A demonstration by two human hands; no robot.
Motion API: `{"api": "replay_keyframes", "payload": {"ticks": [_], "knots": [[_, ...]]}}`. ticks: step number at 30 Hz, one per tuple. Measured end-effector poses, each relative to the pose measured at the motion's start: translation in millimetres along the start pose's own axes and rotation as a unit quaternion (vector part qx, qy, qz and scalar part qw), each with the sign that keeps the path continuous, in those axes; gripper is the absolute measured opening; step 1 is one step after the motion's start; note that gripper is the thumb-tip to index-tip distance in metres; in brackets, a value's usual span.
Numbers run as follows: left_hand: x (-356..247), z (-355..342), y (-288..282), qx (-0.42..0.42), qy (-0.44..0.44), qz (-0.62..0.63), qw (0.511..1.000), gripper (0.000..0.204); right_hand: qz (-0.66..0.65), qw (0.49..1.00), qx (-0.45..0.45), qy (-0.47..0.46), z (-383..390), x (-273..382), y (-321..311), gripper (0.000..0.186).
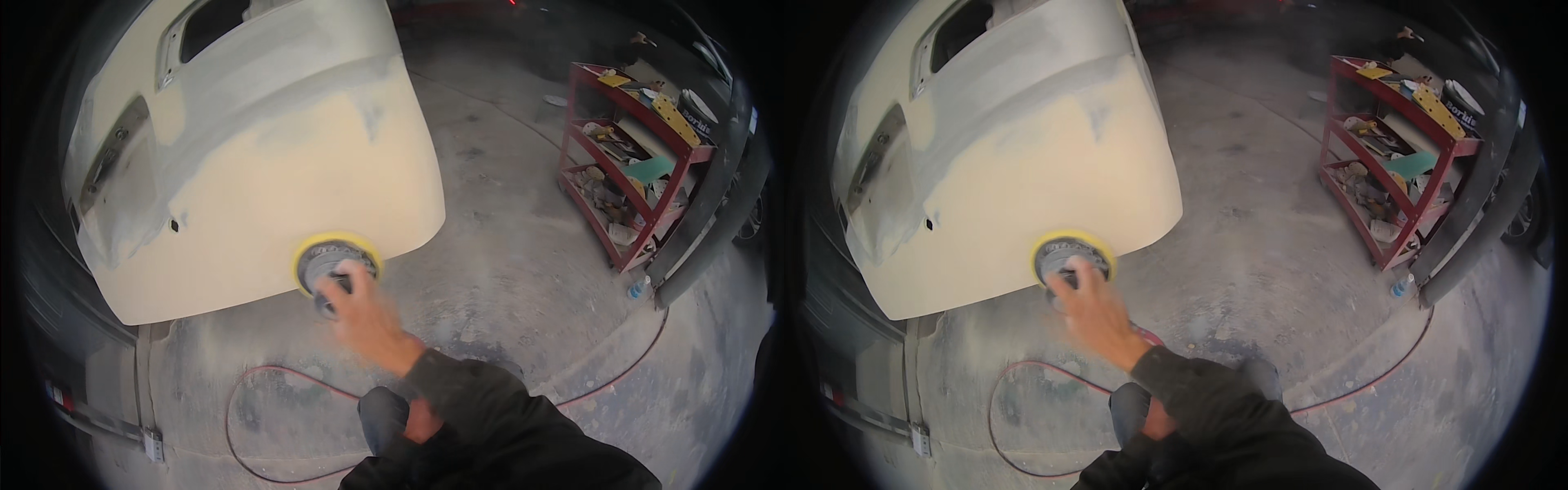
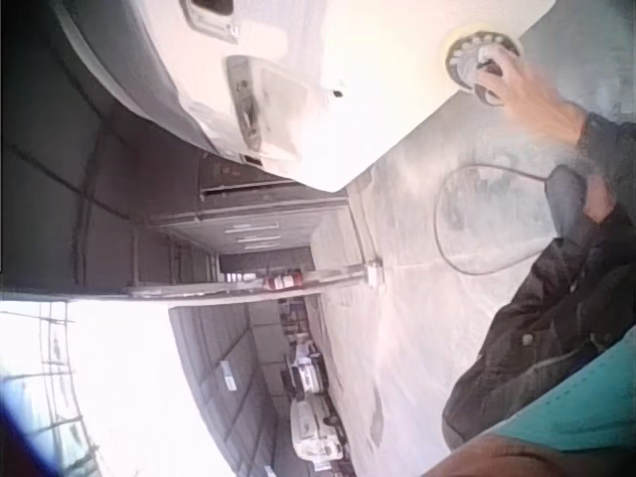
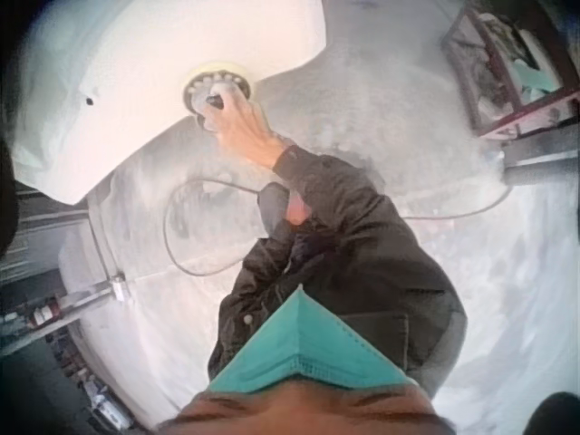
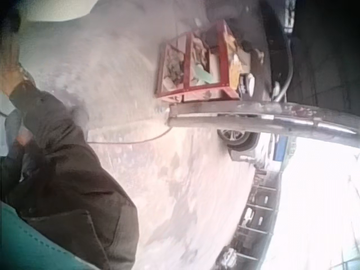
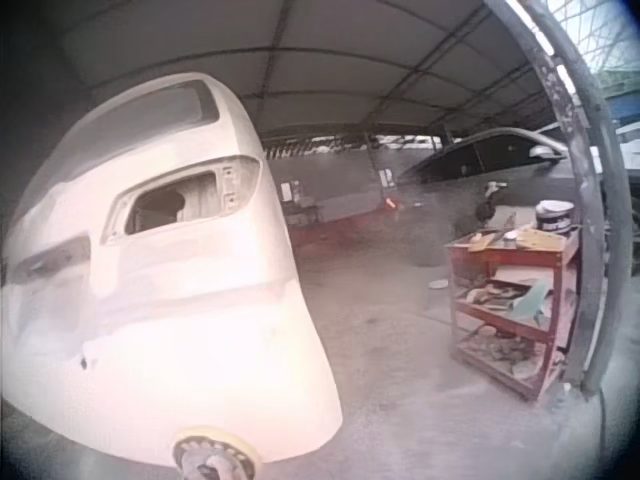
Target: The person uses a pneumatic orbital sander to smooth the surface of a detached white car bumper. They move the sander systematically across the panel, covering the center, edges, and contours while the bumper rests on a stand in a workshop.
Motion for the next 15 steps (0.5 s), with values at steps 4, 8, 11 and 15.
{"api": "replay_keyframes", "payload": {"ticks": [4, 8, 11, 15], "knots": [[-44.4, -11.7, 13.5, -0.002, -0.145, -0.020, 0.989, 0.043, 0.044, 0.986, -0.107, 0.121, 30.3, -76.1, -71.0, 0.058], [-59.4, -29.3, 26.6, 0.065, -0.182, -0.044, 0.980, 0.042, -0.020, 0.958, -0.135, 0.253, 34.9, -116.8, -110.4, 0.058], [-52.8, -23.4, 31.8, 0.042, -0.182, -0.060, 0.981, 0.044, -0.029, 0.971, -0.097, 0.215, 35.1, -116.0, -110.1, 0.061], [-38.2, -10.9, 47.6, 0.053, -0.197, -0.066, 0.977, 0.047, -0.032, 0.984, -0.093, 0.150, 52.3, -119.3, -105.4, 0.062]]}}
Point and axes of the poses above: each hand's wrist, its own z-axis away from the middle knuckle, its own y-axis out of the palm, x = y × z, the point moved 4 cm from there along -z, towards the middle knuckle, and after that the axes turned 7 degrees about -y, right-handed, at the moved point
